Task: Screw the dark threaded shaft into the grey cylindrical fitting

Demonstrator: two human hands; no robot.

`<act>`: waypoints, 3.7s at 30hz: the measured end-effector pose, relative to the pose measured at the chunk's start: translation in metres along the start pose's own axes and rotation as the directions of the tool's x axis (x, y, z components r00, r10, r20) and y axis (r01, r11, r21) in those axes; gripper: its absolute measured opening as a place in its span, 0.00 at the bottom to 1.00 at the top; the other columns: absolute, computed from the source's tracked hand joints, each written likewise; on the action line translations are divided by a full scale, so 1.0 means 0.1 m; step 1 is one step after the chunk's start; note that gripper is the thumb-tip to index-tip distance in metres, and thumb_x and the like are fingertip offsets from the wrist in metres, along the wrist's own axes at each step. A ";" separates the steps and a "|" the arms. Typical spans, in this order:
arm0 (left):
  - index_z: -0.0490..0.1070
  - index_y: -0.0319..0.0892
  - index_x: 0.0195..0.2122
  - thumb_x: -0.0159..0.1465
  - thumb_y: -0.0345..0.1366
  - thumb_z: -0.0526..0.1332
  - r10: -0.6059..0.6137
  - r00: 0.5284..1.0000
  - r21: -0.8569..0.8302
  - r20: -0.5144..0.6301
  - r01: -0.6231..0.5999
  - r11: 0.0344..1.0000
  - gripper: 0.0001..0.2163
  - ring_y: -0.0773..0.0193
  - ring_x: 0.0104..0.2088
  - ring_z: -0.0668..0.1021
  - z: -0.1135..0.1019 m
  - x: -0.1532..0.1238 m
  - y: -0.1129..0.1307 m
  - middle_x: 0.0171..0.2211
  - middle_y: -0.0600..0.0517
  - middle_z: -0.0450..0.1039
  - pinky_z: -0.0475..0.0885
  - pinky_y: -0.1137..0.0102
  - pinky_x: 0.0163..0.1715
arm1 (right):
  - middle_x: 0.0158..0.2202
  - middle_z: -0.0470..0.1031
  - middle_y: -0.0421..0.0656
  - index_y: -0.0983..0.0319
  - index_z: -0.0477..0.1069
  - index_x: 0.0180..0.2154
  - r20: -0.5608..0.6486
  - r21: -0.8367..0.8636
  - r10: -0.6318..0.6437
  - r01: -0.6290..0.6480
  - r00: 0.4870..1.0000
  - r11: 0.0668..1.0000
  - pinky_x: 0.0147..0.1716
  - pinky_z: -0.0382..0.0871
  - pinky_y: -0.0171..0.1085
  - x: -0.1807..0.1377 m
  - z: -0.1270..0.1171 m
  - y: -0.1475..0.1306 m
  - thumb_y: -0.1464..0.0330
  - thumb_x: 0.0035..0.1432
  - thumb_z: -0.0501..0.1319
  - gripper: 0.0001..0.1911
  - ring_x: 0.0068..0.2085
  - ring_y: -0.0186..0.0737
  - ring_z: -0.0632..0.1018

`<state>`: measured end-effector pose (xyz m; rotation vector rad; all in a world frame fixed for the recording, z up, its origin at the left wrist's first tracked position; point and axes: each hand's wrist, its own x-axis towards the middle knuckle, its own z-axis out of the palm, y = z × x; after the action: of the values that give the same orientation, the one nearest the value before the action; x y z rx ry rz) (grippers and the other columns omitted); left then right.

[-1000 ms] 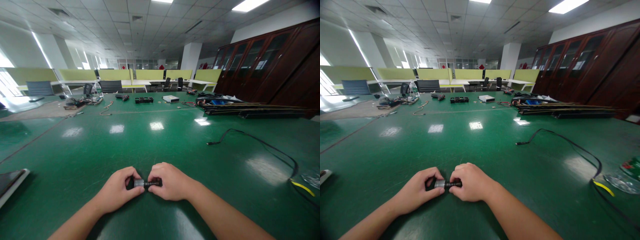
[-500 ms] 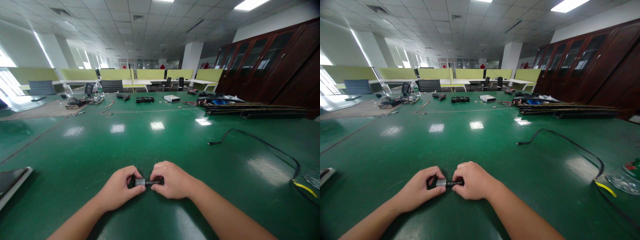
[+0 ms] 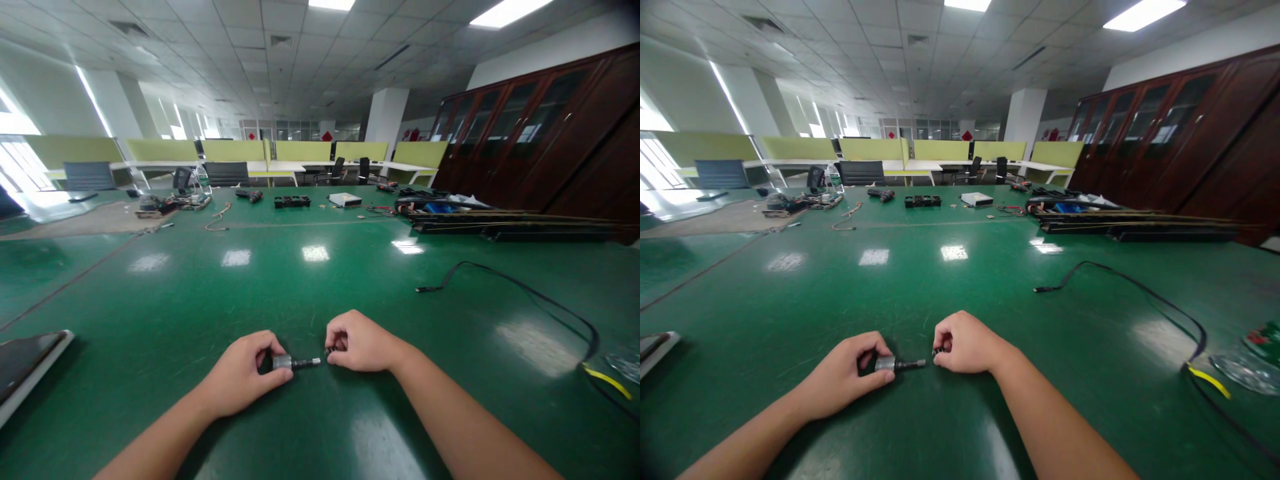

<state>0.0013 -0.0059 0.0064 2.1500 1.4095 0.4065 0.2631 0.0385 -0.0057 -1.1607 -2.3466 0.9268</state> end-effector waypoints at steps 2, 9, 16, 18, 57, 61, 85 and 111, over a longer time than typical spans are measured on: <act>0.74 0.42 0.36 0.59 0.45 0.65 0.001 1.000 0.000 -0.005 -0.001 1.000 0.11 0.64 0.29 0.69 0.00 0.01 0.00 0.27 0.56 0.67 0.59 0.72 0.29 | 0.22 0.71 0.35 0.63 0.76 0.27 0.025 -0.017 -0.043 0.044 0.999 0.999 0.23 0.60 0.29 0.00 0.04 -0.05 0.73 0.45 0.67 0.03 0.23 0.30 0.70; 0.74 0.42 0.35 0.59 0.44 0.65 0.009 1.000 -0.006 -0.013 -0.009 1.000 0.11 0.64 0.29 0.69 0.01 0.01 0.00 0.27 0.56 0.66 0.58 0.72 0.28 | 0.27 0.72 0.37 0.62 0.77 0.33 -0.059 -0.019 -0.189 0.188 0.980 0.982 0.29 0.63 0.31 0.03 0.23 -0.25 0.72 0.47 0.67 0.08 0.28 0.32 0.72; 0.74 0.42 0.35 0.59 0.44 0.65 0.007 1.000 -0.011 -0.004 -0.007 1.000 0.11 0.64 0.29 0.69 0.01 0.00 -0.01 0.27 0.56 0.66 0.59 0.72 0.29 | 0.31 0.74 0.38 0.61 0.75 0.44 -0.050 0.091 -0.204 0.208 0.978 0.974 0.34 0.67 0.31 0.04 0.29 -0.28 0.76 0.47 0.64 0.19 0.31 0.33 0.74; 0.74 0.42 0.34 0.59 0.44 0.65 0.008 1.000 -0.015 -0.001 -0.008 1.000 0.10 0.64 0.29 0.69 0.01 0.01 -0.01 0.26 0.56 0.66 0.59 0.72 0.28 | 0.30 0.74 0.38 0.62 0.75 0.41 -0.047 0.081 -0.198 0.201 0.979 0.976 0.33 0.67 0.31 0.04 0.28 -0.28 0.76 0.47 0.64 0.16 0.31 0.33 0.74; 0.74 0.42 0.35 0.59 0.42 0.65 0.004 1.000 -0.013 -0.010 -0.004 1.000 0.09 0.64 0.29 0.69 0.01 0.00 -0.01 0.27 0.56 0.67 0.59 0.72 0.29 | 0.30 0.73 0.39 0.61 0.76 0.38 -0.036 -0.128 -0.270 0.263 0.962 0.956 0.35 0.63 0.33 0.04 0.30 -0.30 0.71 0.52 0.64 0.08 0.32 0.35 0.72; 0.74 0.42 0.35 0.58 0.42 0.65 0.006 1.000 -0.016 -0.008 -0.006 1.000 0.10 0.64 0.29 0.69 0.01 -0.01 0.00 0.27 0.56 0.68 0.60 0.72 0.29 | 0.31 0.74 0.39 0.60 0.77 0.39 -0.023 -0.152 -0.274 0.268 0.961 0.951 0.36 0.63 0.34 0.04 0.31 -0.31 0.70 0.53 0.65 0.09 0.33 0.36 0.73; 0.75 0.43 0.34 0.61 0.44 0.64 -0.002 1.000 -0.049 -0.004 0.002 0.999 0.09 0.64 0.30 0.69 -0.01 0.00 0.03 0.28 0.56 0.68 0.60 0.72 0.30 | 0.30 0.75 0.39 0.60 0.76 0.34 -0.051 -0.182 -0.270 0.257 0.961 0.949 0.36 0.62 0.36 0.05 0.33 -0.28 0.68 0.51 0.68 0.07 0.32 0.37 0.73; 0.75 0.42 0.35 0.60 0.44 0.65 0.021 1.000 -0.017 -0.001 -0.021 1.000 0.11 0.64 0.29 0.69 0.00 0.01 0.00 0.28 0.56 0.68 0.59 0.72 0.29 | 0.20 0.70 0.34 0.64 0.76 0.28 0.059 -0.015 0.058 -0.057 0.997 0.998 0.22 0.59 0.28 -0.02 -0.05 -0.07 0.73 0.44 0.67 0.04 0.22 0.29 0.69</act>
<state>0.0020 -0.0055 0.0066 2.1524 1.3800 0.4256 0.2634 0.0356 0.0025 -1.2280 -2.3808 0.9788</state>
